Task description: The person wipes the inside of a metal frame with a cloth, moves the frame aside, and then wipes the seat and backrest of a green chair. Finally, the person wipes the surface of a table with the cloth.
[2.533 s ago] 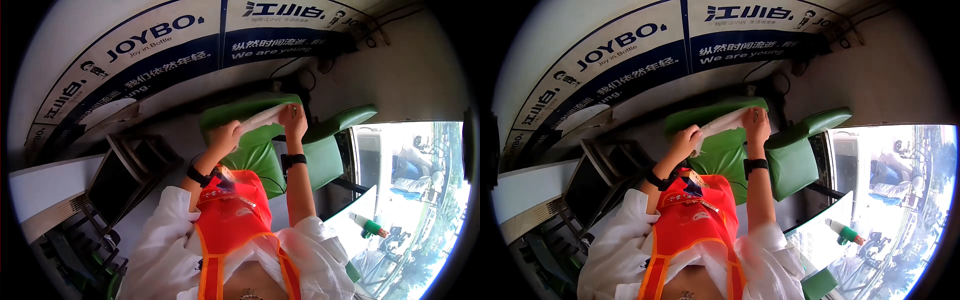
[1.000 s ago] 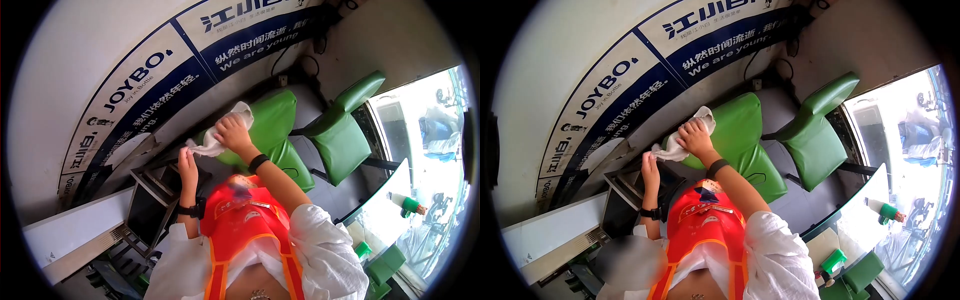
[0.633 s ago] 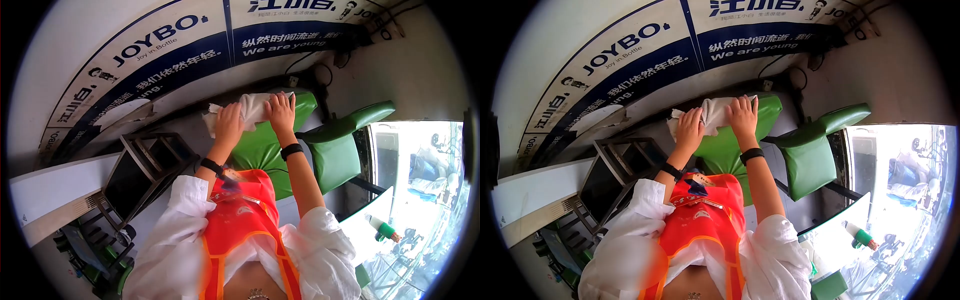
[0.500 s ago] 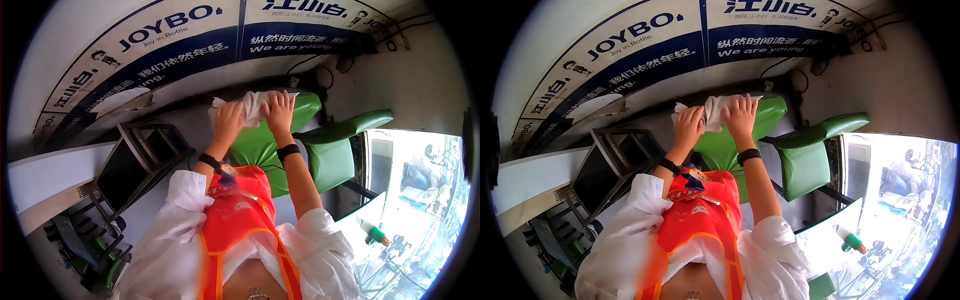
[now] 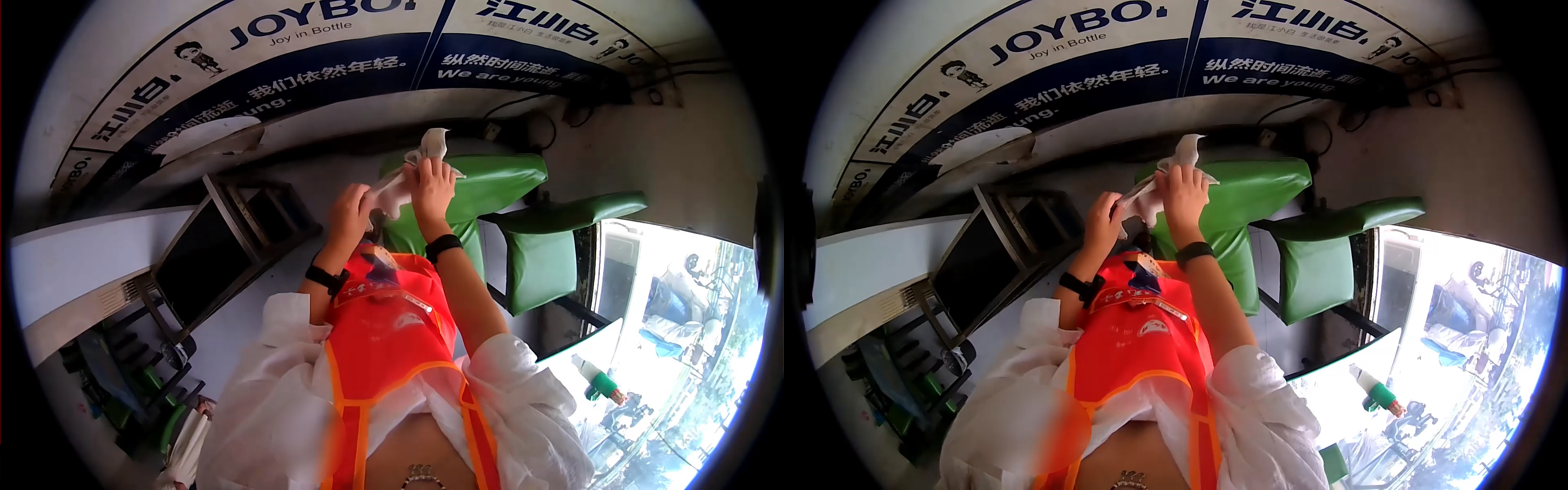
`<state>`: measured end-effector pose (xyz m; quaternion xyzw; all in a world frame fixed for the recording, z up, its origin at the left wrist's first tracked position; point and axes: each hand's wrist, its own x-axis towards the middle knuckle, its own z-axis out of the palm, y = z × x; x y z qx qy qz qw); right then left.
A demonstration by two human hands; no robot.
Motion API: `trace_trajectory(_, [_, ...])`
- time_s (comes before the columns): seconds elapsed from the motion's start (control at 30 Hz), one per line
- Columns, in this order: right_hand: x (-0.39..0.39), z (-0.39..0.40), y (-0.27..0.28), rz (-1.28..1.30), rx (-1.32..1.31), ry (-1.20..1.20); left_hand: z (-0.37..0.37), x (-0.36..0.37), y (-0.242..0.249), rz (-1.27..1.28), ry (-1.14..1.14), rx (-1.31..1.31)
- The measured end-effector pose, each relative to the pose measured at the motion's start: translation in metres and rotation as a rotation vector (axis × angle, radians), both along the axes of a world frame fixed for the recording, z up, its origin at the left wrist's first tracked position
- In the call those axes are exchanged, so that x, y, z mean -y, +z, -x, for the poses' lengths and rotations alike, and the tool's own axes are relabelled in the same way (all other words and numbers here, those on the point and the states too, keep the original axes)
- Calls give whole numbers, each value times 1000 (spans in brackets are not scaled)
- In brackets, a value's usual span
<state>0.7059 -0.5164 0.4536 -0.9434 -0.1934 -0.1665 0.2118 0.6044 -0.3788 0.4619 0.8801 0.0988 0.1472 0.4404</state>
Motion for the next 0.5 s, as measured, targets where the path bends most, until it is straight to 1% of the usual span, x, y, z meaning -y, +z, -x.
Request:
trace_trajectory(0.03, [2, 3, 1, -14, 75, 23, 2, 1, 0, -7, 0, 6])
trace_trajectory(0.13, [13, 21, -10, -70, 10, 63, 6, 6, -10, 55, 15, -29])
trace_trajectory(0.17, [15, 28, -13, -78, -20, 49, 7, 6, -13, 56, -40, -82])
trace_trajectory(0.2, [16, 31, -18, -71, -26, 51, 8, 7, -17, 63, -38, -88])
trace_trajectory(0.27, [20, 41, -31, -53, -102, -1, 17, 13, -28, 52, -188, -339])
trace_trajectory(0.3, [23, 49, -39, -50, -110, -4, 22, 14, -42, -60, -254, -435])
trace_trajectory(0.33, [27, 58, -50, -26, -288, 35, 28, 15, -56, -60, -258, -438])
trace_trajectory(0.37, [34, 66, -64, -2, -464, 72, 35, 16, -67, -117, -373, -546])
trace_trajectory(0.4, [44, 77, -76, -3, -463, 63, 40, 17, -77, -177, -490, -650])
trace_trajectory(0.43, [59, 93, -92, -24, -551, 6, 52, 20, -82, -119, -459, -585])
trace_trajectory(0.47, [72, 109, -102, -49, -644, -53, 64, 23, -91, -123, -470, -591])
trace_trajectory(0.5, [83, 119, -108, -59, -651, -67, 74, 24, -102, -112, -515, -599])
